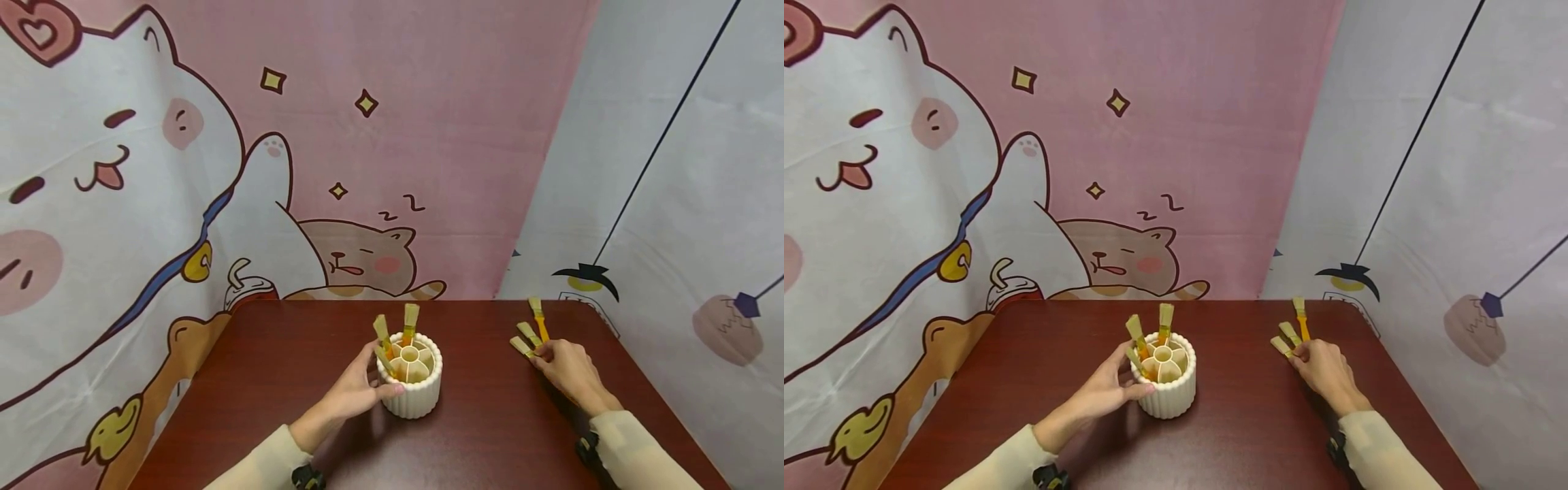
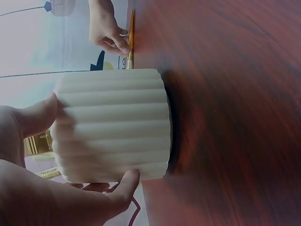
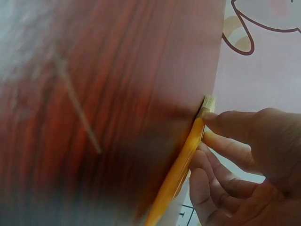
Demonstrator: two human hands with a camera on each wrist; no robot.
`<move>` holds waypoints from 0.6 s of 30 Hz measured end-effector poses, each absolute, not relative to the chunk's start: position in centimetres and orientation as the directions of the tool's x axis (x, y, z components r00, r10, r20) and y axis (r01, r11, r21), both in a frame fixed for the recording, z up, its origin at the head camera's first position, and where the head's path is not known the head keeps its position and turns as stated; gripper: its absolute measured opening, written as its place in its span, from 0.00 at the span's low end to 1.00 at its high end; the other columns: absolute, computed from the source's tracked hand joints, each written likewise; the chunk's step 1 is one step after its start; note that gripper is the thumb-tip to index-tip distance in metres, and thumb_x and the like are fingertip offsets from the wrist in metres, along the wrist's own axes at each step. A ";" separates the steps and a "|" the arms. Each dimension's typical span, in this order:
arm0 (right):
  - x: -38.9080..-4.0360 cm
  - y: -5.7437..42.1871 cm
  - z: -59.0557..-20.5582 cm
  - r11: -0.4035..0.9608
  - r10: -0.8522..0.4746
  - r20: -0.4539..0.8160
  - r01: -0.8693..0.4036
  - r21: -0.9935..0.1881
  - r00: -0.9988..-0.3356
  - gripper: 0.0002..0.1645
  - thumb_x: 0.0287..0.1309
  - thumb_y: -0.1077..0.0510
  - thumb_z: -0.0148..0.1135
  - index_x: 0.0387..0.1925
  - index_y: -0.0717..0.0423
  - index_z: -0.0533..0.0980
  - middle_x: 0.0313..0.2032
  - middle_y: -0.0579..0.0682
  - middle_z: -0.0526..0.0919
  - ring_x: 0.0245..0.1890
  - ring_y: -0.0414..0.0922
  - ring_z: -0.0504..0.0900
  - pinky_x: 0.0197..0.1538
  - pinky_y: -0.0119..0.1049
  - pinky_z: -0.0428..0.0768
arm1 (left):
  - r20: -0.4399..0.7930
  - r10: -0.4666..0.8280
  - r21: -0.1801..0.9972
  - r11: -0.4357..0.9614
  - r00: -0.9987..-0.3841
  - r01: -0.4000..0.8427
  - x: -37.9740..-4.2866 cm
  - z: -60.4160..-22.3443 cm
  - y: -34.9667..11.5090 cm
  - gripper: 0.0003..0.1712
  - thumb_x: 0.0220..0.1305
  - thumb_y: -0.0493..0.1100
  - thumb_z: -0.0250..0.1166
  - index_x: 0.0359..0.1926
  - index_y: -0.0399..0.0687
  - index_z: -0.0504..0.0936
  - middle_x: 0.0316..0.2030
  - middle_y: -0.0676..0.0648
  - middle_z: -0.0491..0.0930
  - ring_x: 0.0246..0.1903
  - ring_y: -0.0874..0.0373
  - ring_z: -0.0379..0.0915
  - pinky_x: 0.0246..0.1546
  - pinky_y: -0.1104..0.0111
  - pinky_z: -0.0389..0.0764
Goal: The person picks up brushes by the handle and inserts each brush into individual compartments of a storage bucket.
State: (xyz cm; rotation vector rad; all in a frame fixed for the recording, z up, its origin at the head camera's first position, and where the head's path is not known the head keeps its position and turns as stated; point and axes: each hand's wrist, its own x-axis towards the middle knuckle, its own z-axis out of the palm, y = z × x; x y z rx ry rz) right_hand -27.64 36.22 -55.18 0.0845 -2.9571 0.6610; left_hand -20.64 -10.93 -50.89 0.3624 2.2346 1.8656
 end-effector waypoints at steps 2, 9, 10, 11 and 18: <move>-27.8 36.0 -55.0 0.904 -0.020 0.109 -0.065 -0.422 -0.994 0.13 0.73 0.55 0.81 0.50 0.61 0.92 0.40 0.55 0.96 0.38 0.51 0.91 0.41 0.58 0.90 | 0.003 0.321 0.984 0.167 -0.947 0.060 -20.6 -50.8 -10.9 0.60 0.70 0.35 0.84 0.91 0.39 0.58 0.87 0.31 0.67 0.85 0.27 0.68 0.83 0.35 0.76; -27.7 35.5 -54.9 0.905 -0.002 0.097 -0.043 -0.422 -0.995 0.15 0.72 0.56 0.82 0.52 0.61 0.91 0.40 0.54 0.95 0.38 0.50 0.89 0.40 0.54 0.88 | 0.018 0.290 0.985 0.161 -0.957 0.067 -19.9 -50.9 -10.6 0.64 0.65 0.36 0.87 0.91 0.37 0.56 0.83 0.29 0.70 0.81 0.29 0.74 0.81 0.38 0.78; -27.7 35.5 -54.9 0.905 -0.004 0.101 -0.047 -0.422 -0.995 0.16 0.71 0.56 0.82 0.53 0.62 0.91 0.40 0.53 0.94 0.38 0.50 0.89 0.40 0.53 0.87 | 0.022 0.284 0.984 0.165 -0.959 0.071 -19.9 -51.0 -10.5 0.65 0.64 0.37 0.87 0.91 0.37 0.55 0.83 0.29 0.71 0.80 0.29 0.75 0.81 0.38 0.79; -27.7 35.4 -55.0 0.906 -0.007 0.107 -0.052 -0.420 -0.994 0.17 0.71 0.56 0.83 0.53 0.62 0.91 0.40 0.52 0.94 0.38 0.49 0.89 0.39 0.51 0.86 | 0.028 0.276 0.983 0.169 -0.961 0.077 -19.8 -51.0 -10.4 0.66 0.63 0.37 0.88 0.91 0.37 0.55 0.82 0.29 0.72 0.80 0.30 0.76 0.81 0.38 0.79; -27.8 34.8 -55.1 0.897 -0.011 0.116 -0.061 -0.439 -0.993 0.17 0.68 0.58 0.85 0.53 0.63 0.92 0.39 0.52 0.94 0.40 0.51 0.89 0.45 0.58 0.88 | 0.089 0.196 0.931 0.332 -0.977 0.151 -19.6 -51.1 -9.9 0.69 0.55 0.47 0.94 0.87 0.37 0.61 0.77 0.31 0.78 0.74 0.35 0.82 0.76 0.39 0.83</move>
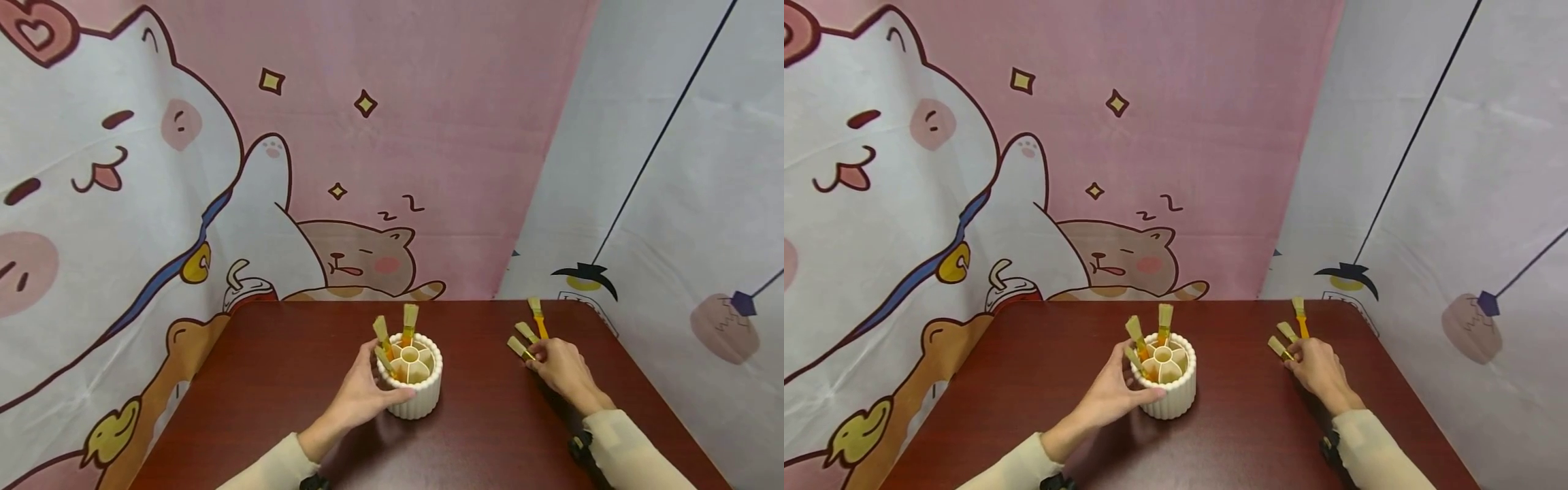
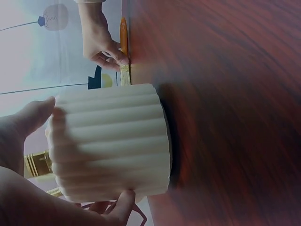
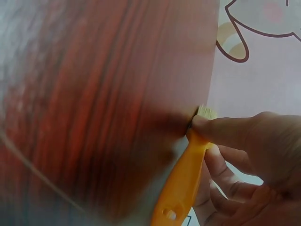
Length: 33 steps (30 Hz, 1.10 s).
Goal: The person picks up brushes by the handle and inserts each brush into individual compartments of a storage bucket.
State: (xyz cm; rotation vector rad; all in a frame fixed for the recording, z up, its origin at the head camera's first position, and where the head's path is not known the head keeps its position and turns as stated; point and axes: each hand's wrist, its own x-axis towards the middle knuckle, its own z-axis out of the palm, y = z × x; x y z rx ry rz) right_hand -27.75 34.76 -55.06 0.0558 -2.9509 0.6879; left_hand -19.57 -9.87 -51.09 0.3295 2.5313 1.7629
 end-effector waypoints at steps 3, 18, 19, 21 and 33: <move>-27.7 34.6 -55.0 0.899 -0.018 0.114 -0.066 -0.434 -0.993 0.15 0.68 0.59 0.85 0.51 0.62 0.92 0.39 0.52 0.94 0.41 0.52 0.90 0.46 0.60 0.88 | 0.096 0.166 0.911 0.383 -0.981 0.154 -19.5 -51.0 -9.6 0.69 0.53 0.51 0.95 0.86 0.36 0.63 0.77 0.32 0.77 0.76 0.35 0.79 0.79 0.38 0.80; -27.1 33.3 -54.1 0.899 -0.037 0.175 -0.109 -0.424 -0.984 0.11 0.68 0.60 0.83 0.48 0.58 0.92 0.39 0.53 0.95 0.40 0.52 0.91 0.44 0.57 0.88 | 0.093 0.166 0.894 0.421 -0.982 0.156 -19.6 -50.7 -9.7 0.66 0.52 0.51 0.94 0.84 0.38 0.66 0.76 0.33 0.79 0.76 0.36 0.79 0.78 0.39 0.80; -27.1 33.1 -54.0 0.897 -0.035 0.183 -0.112 -0.428 -0.983 0.11 0.67 0.60 0.83 0.48 0.58 0.91 0.39 0.54 0.95 0.39 0.52 0.91 0.44 0.56 0.88 | 0.094 0.169 0.894 0.418 -0.981 0.158 -19.6 -50.7 -9.7 0.66 0.52 0.51 0.94 0.84 0.38 0.66 0.76 0.33 0.80 0.76 0.36 0.80 0.78 0.39 0.80; -26.8 32.8 -53.8 0.892 -0.035 0.204 -0.122 -0.434 -0.978 0.11 0.67 0.60 0.83 0.48 0.58 0.91 0.39 0.54 0.96 0.39 0.51 0.92 0.44 0.56 0.89 | 0.098 0.175 0.895 0.415 -0.980 0.164 -19.7 -50.7 -9.7 0.65 0.52 0.50 0.94 0.83 0.38 0.66 0.75 0.34 0.81 0.75 0.37 0.80 0.77 0.40 0.80; -25.1 29.9 -52.2 0.869 -0.060 0.247 -0.173 -0.464 -0.967 0.15 0.65 0.63 0.85 0.51 0.60 0.91 0.40 0.53 0.96 0.39 0.48 0.91 0.44 0.51 0.92 | 0.096 0.203 0.905 0.391 -0.974 0.170 -19.9 -50.9 -9.9 0.65 0.53 0.49 0.92 0.85 0.39 0.66 0.76 0.34 0.81 0.77 0.37 0.79 0.80 0.38 0.76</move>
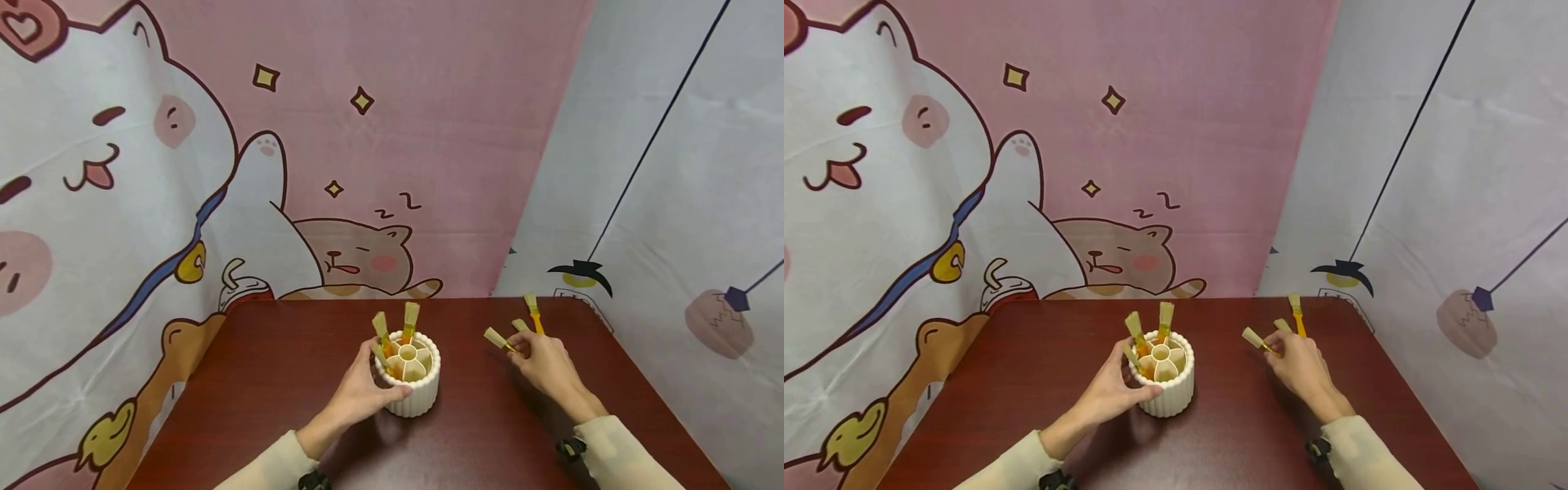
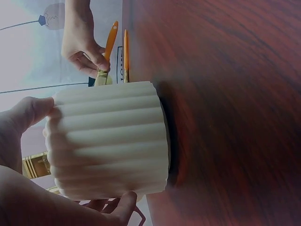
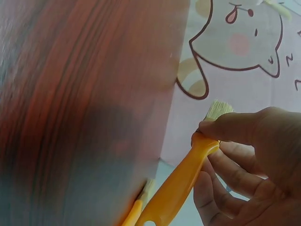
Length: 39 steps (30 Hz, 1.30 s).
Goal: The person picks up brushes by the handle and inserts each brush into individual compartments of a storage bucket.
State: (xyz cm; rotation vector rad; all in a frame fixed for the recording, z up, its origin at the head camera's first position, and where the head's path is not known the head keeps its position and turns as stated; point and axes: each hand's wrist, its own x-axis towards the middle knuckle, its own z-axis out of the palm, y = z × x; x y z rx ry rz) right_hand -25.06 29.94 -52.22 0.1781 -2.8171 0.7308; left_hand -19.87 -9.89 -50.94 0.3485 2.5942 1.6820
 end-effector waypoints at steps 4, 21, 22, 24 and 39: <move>-24.5 29.1 -52.0 0.857 -0.081 0.267 -0.204 -0.473 -0.960 0.16 0.64 0.64 0.86 0.52 0.60 0.91 0.39 0.51 0.97 0.37 0.46 0.92 0.41 0.44 0.91 | 0.094 0.190 0.905 0.392 -0.977 0.164 -19.9 -51.1 -9.9 0.65 0.54 0.52 0.93 0.85 0.40 0.66 0.76 0.34 0.81 0.78 0.35 0.77 0.82 0.35 0.74; -22.0 25.8 -48.9 0.798 -0.149 0.406 -0.352 -0.490 -0.902 0.13 0.62 0.63 0.88 0.46 0.51 0.93 0.37 0.41 0.96 0.32 0.35 0.90 0.37 0.33 0.86 | 0.113 0.198 0.942 0.289 -0.974 0.168 -19.9 -51.9 -10.2 0.59 0.61 0.46 0.92 0.81 0.41 0.63 0.81 0.32 0.77 0.79 0.34 0.78 0.80 0.40 0.80; -21.9 25.5 -48.6 0.793 -0.152 0.416 -0.362 -0.490 -0.896 0.13 0.63 0.63 0.88 0.46 0.50 0.93 0.37 0.40 0.96 0.32 0.33 0.90 0.37 0.32 0.85 | 0.118 0.199 0.943 0.284 -0.973 0.172 -20.0 -51.9 -10.2 0.58 0.61 0.45 0.92 0.80 0.41 0.63 0.80 0.32 0.77 0.79 0.34 0.78 0.80 0.39 0.80; -21.6 25.1 -48.2 0.782 -0.161 0.437 -0.385 -0.490 -0.885 0.13 0.63 0.62 0.88 0.46 0.48 0.93 0.36 0.38 0.96 0.32 0.32 0.89 0.37 0.31 0.84 | 0.123 0.202 0.945 0.276 -0.972 0.177 -20.1 -51.9 -10.3 0.57 0.61 0.44 0.92 0.79 0.41 0.64 0.80 0.33 0.78 0.79 0.35 0.78 0.80 0.39 0.80; -19.7 22.6 -46.0 0.701 -0.226 0.510 -0.502 -0.506 -0.830 0.15 0.62 0.63 0.89 0.45 0.44 0.92 0.36 0.34 0.95 0.33 0.29 0.88 0.37 0.34 0.89 | 0.105 0.206 0.954 0.256 -0.973 0.157 -20.2 -51.9 -10.3 0.54 0.60 0.43 0.92 0.77 0.43 0.66 0.76 0.35 0.80 0.74 0.40 0.83 0.78 0.42 0.84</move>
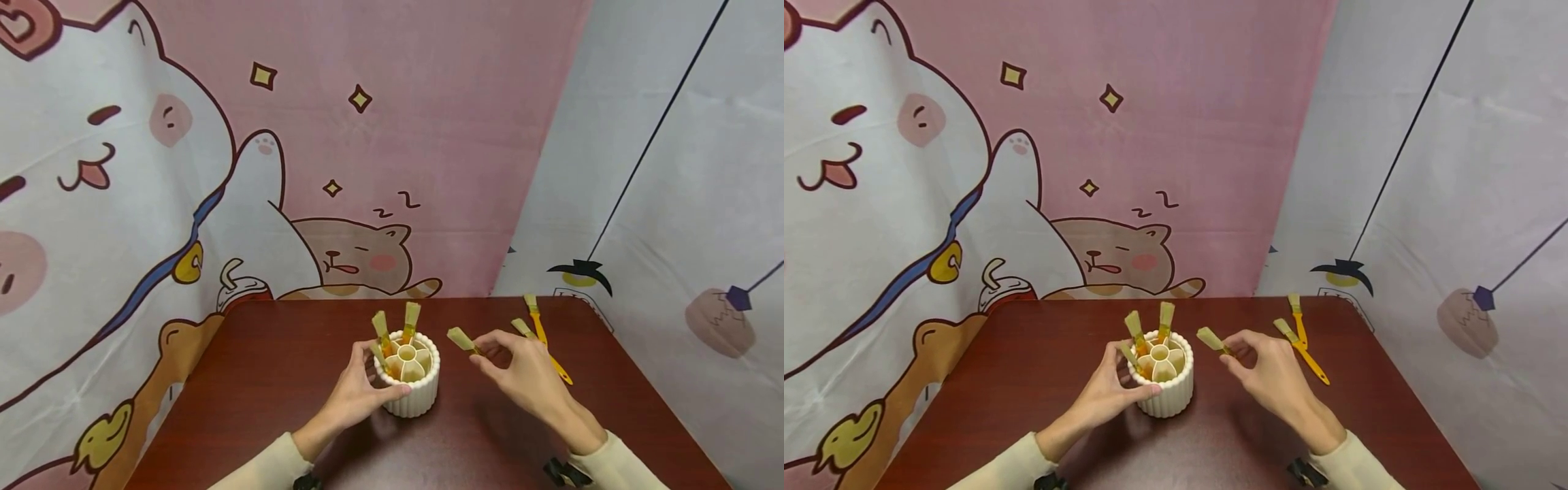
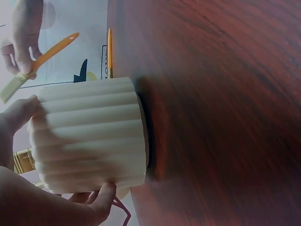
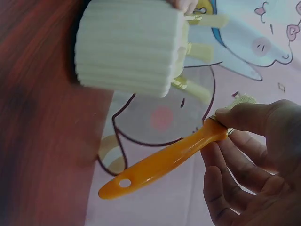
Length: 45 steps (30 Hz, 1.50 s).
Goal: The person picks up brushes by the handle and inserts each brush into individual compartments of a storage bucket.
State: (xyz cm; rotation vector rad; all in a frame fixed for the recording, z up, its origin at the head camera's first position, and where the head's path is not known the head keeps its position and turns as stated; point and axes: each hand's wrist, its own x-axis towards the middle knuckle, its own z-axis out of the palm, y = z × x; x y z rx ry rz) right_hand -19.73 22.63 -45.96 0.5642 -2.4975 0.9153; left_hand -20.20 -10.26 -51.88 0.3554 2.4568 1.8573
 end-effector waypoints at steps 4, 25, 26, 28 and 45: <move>-19.4 21.9 -45.2 0.662 -0.245 0.537 -0.544 -0.516 -0.808 0.16 0.61 0.63 0.89 0.44 0.43 0.92 0.36 0.33 0.95 0.32 0.27 0.87 0.36 0.29 0.87 | 0.104 0.208 0.953 0.258 -0.973 0.157 -20.2 -51.9 -10.3 0.54 0.60 0.43 0.92 0.76 0.42 0.66 0.76 0.36 0.80 0.73 0.40 0.83 0.77 0.43 0.84; -18.5 19.4 -43.2 0.566 -0.286 0.649 -0.671 -0.479 -0.705 0.22 0.57 0.65 0.91 0.46 0.39 0.91 0.40 0.34 0.95 0.36 0.30 0.89 0.39 0.25 0.87 | 0.088 0.227 0.957 0.251 -0.970 0.146 -20.3 -52.1 -10.5 0.54 0.61 0.46 0.92 0.75 0.44 0.65 0.73 0.33 0.81 0.73 0.39 0.83 0.78 0.42 0.84; -18.4 19.3 -43.1 0.557 -0.288 0.652 -0.677 -0.481 -0.701 0.22 0.57 0.65 0.91 0.46 0.39 0.91 0.40 0.34 0.95 0.36 0.30 0.89 0.39 0.26 0.87 | 0.092 0.227 0.957 0.248 -0.970 0.149 -20.3 -52.1 -10.5 0.53 0.61 0.45 0.92 0.75 0.43 0.65 0.73 0.33 0.81 0.73 0.39 0.83 0.78 0.42 0.84; -18.3 19.0 -42.9 0.538 -0.291 0.660 -0.689 -0.486 -0.692 0.22 0.57 0.65 0.91 0.46 0.39 0.91 0.40 0.34 0.95 0.36 0.31 0.90 0.39 0.26 0.89 | 0.093 0.226 0.958 0.245 -0.970 0.149 -20.3 -52.1 -10.4 0.53 0.61 0.45 0.92 0.75 0.43 0.65 0.73 0.33 0.81 0.73 0.40 0.83 0.78 0.43 0.84; -18.5 17.0 -41.9 0.430 -0.321 0.699 -0.756 -0.494 -0.639 0.22 0.59 0.67 0.90 0.49 0.42 0.91 0.42 0.37 0.95 0.40 0.34 0.94 0.46 0.28 0.92 | 0.074 0.233 0.956 0.260 -0.970 0.135 -20.4 -52.1 -10.4 0.53 0.62 0.49 0.91 0.75 0.45 0.64 0.72 0.34 0.81 0.74 0.41 0.81 0.79 0.41 0.82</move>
